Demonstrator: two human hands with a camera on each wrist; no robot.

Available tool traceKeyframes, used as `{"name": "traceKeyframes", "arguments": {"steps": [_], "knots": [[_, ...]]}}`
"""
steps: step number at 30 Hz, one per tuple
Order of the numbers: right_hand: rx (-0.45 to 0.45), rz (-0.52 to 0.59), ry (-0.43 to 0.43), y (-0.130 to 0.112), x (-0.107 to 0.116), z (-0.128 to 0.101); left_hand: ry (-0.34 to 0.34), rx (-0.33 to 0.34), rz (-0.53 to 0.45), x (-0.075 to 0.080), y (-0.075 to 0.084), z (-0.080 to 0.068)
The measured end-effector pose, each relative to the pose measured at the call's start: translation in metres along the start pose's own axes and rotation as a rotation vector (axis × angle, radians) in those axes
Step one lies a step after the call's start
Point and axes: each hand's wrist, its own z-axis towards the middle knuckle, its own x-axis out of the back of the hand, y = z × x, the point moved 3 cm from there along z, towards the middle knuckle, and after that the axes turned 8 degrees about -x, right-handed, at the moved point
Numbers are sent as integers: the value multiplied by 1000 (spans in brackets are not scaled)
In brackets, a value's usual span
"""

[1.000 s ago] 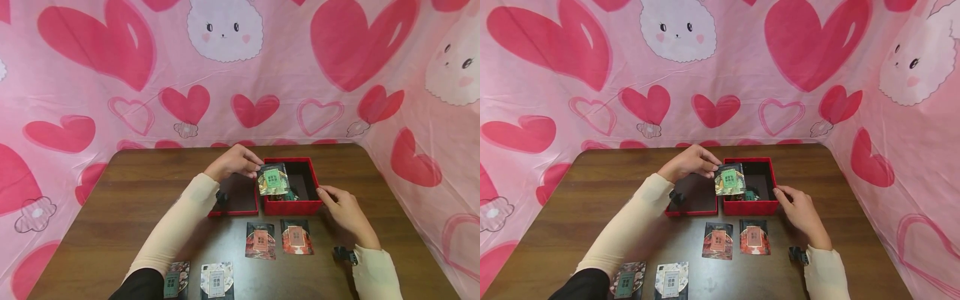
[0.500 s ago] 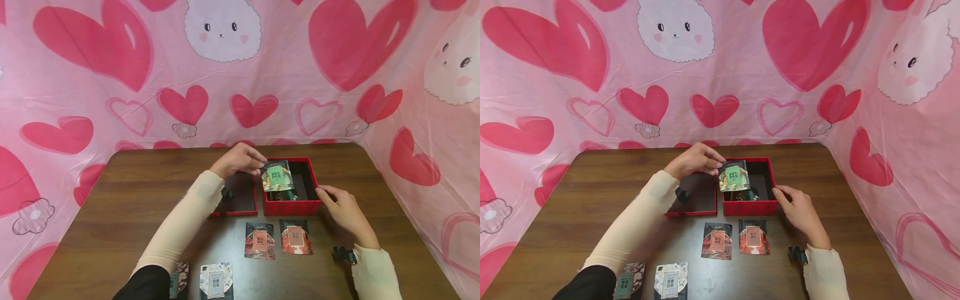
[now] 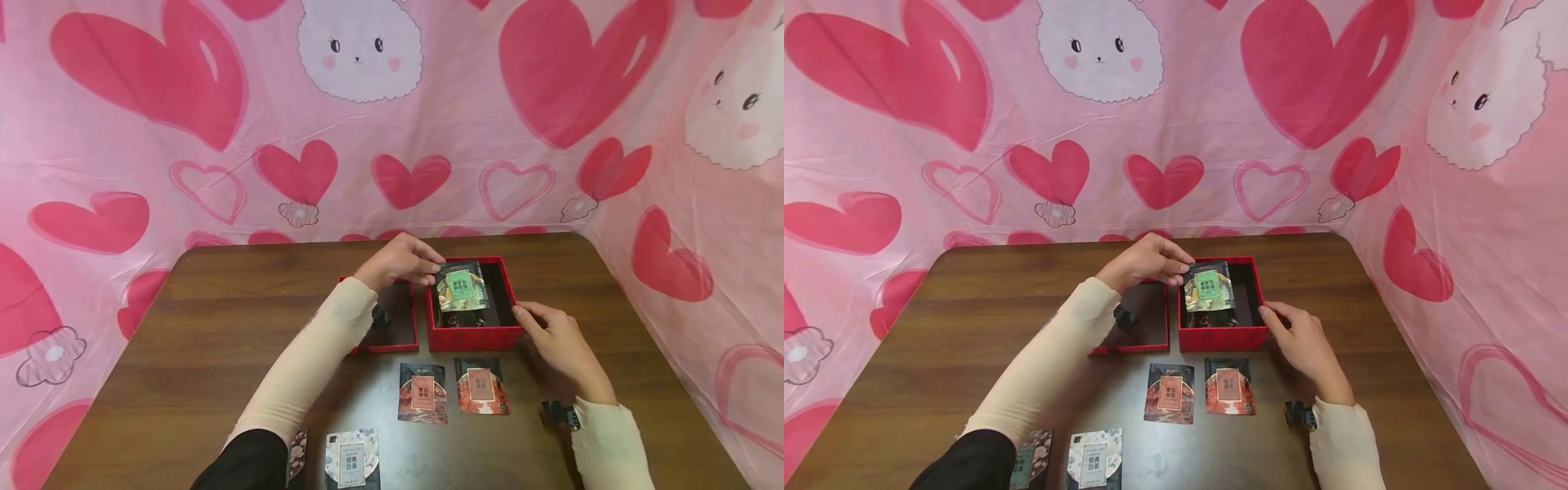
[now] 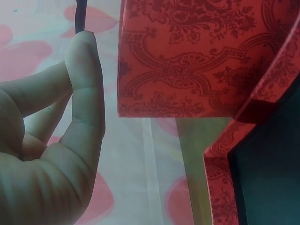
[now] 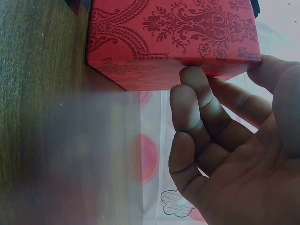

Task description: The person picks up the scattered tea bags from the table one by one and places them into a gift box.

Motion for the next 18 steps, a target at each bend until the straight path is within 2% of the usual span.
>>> {"name": "traceKeyframes", "arguments": {"steps": [8,14,18], "knots": [[-3,-5,-5,0,-1,0,-8,-10,3,-1,1,0],[14,-4,6,0,-1,0,46,-7,34,9,-4,-6],[10,-7,0,0,1,-1,44,-13,36,13,-2,-13]]}}
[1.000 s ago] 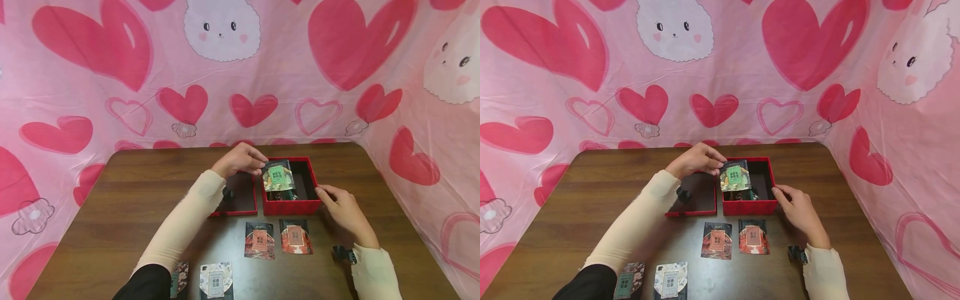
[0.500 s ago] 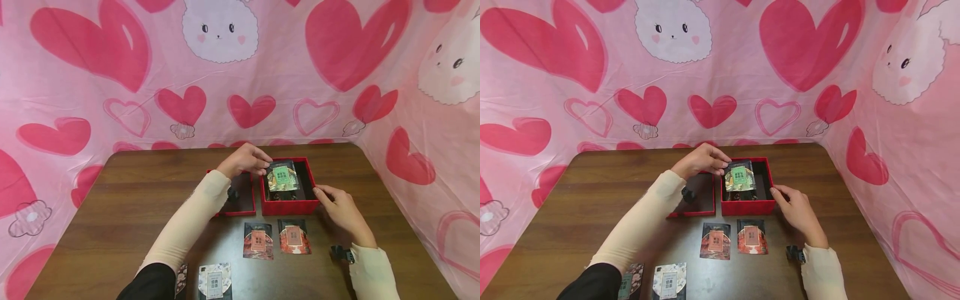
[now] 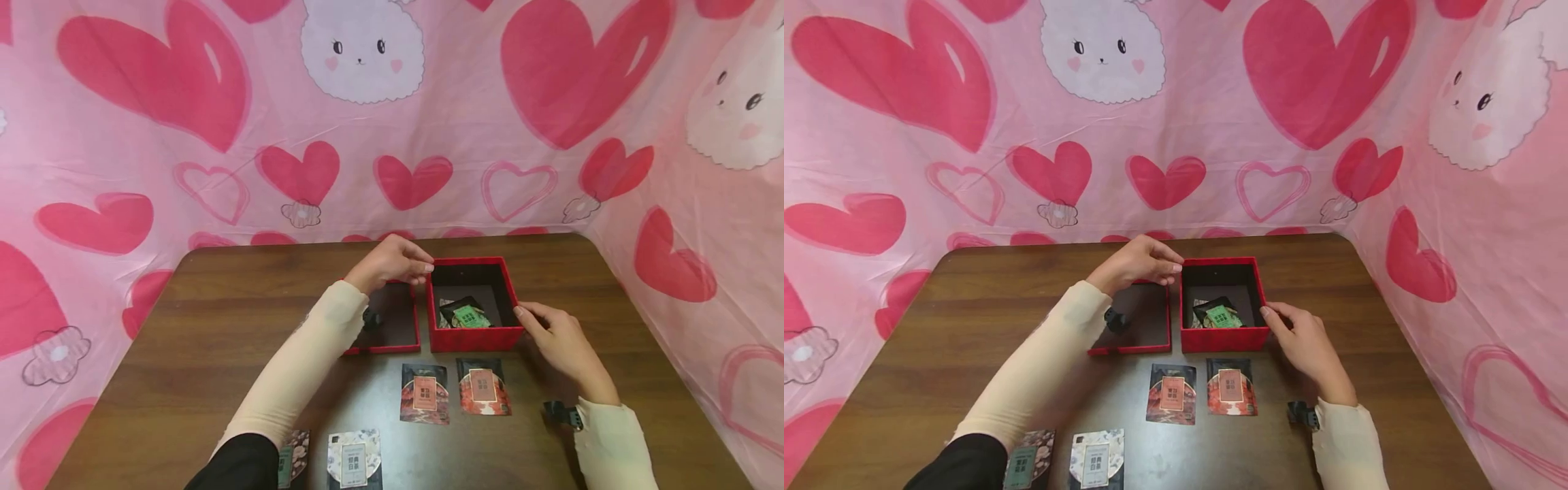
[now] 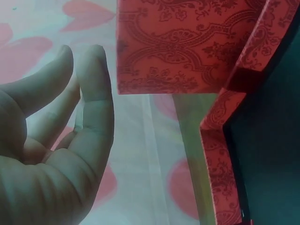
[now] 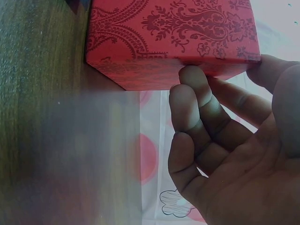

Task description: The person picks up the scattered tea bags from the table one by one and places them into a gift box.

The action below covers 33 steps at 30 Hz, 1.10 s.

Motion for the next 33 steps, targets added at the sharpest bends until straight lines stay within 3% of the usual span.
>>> {"name": "traceKeyframes", "arguments": {"steps": [12,23,33], "knots": [[9,-4,1,-1,1,-1,-19,-4,18,-4,-2,-26],[-1,-2,-4,-1,0,-1,-4,25,14,-6,-14,-50],[-11,5,-2,0,0,-1,-38,27,20,-13,-29,-65]]}}
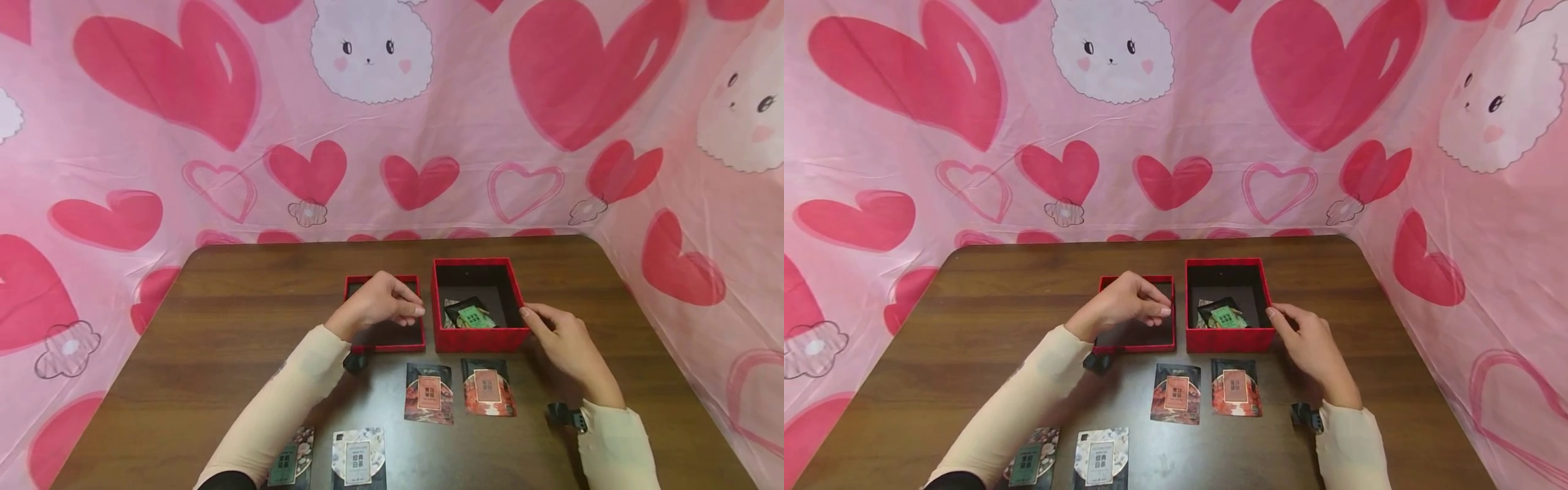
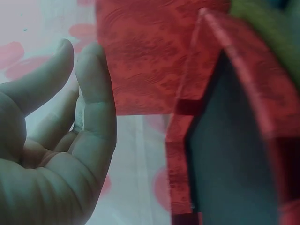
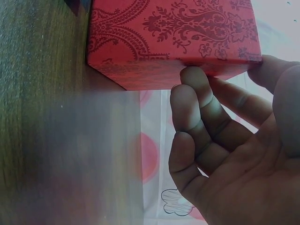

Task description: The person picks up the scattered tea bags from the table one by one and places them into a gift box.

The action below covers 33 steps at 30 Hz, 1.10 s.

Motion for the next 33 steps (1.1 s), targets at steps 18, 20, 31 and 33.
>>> {"name": "traceKeyframes", "arguments": {"steps": [18,20,31,33], "knots": [[24,-4,25,-1,1,0,0,11,140,-23,-25,-20],[21,-2,21,-2,2,0,1,14,139,-24,-27,-21],[11,-3,14,-1,-1,0,-17,19,247,-31,-32,-28],[14,-3,15,-1,-1,0,-9,8,283,-33,-33,-30]]}}
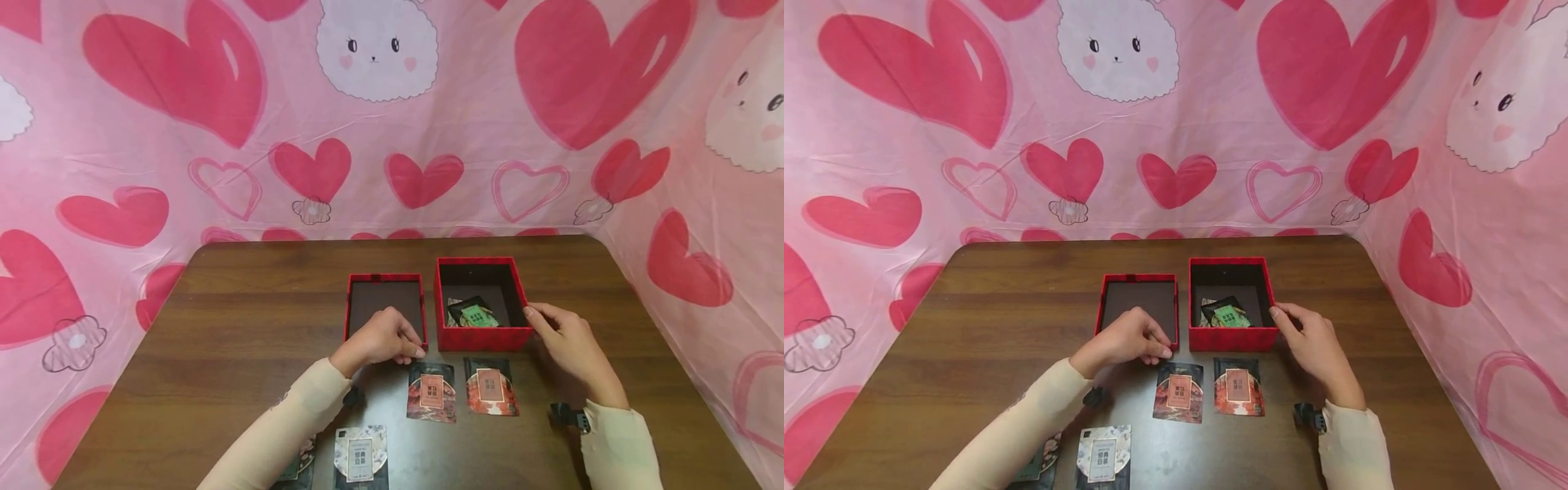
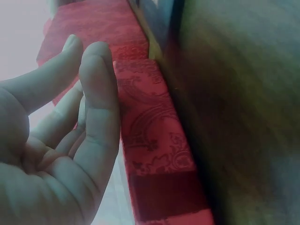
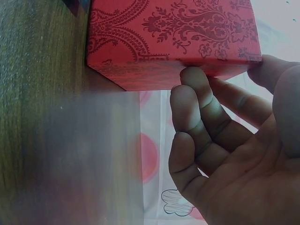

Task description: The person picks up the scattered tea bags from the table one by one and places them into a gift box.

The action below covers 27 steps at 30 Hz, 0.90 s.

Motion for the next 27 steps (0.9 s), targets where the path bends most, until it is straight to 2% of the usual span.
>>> {"name": "traceKeyframes", "arguments": {"steps": [3,7,12,16,20,27], "knots": [[3,0,2,0,0,0,14,-20,69,-4,0,-3],[7,3,2,0,0,0,41,-60,208,-11,2,-7],[3,8,-1,-1,-1,0,63,-144,454,-22,5,-12],[-1,9,-2,-1,-1,-1,110,-192,655,-32,6,-15],[-5,8,3,0,0,-1,127,-187,743,-40,6,-18],[4,7,15,0,0,-1,107,-165,797,-48,5,-18]]}}
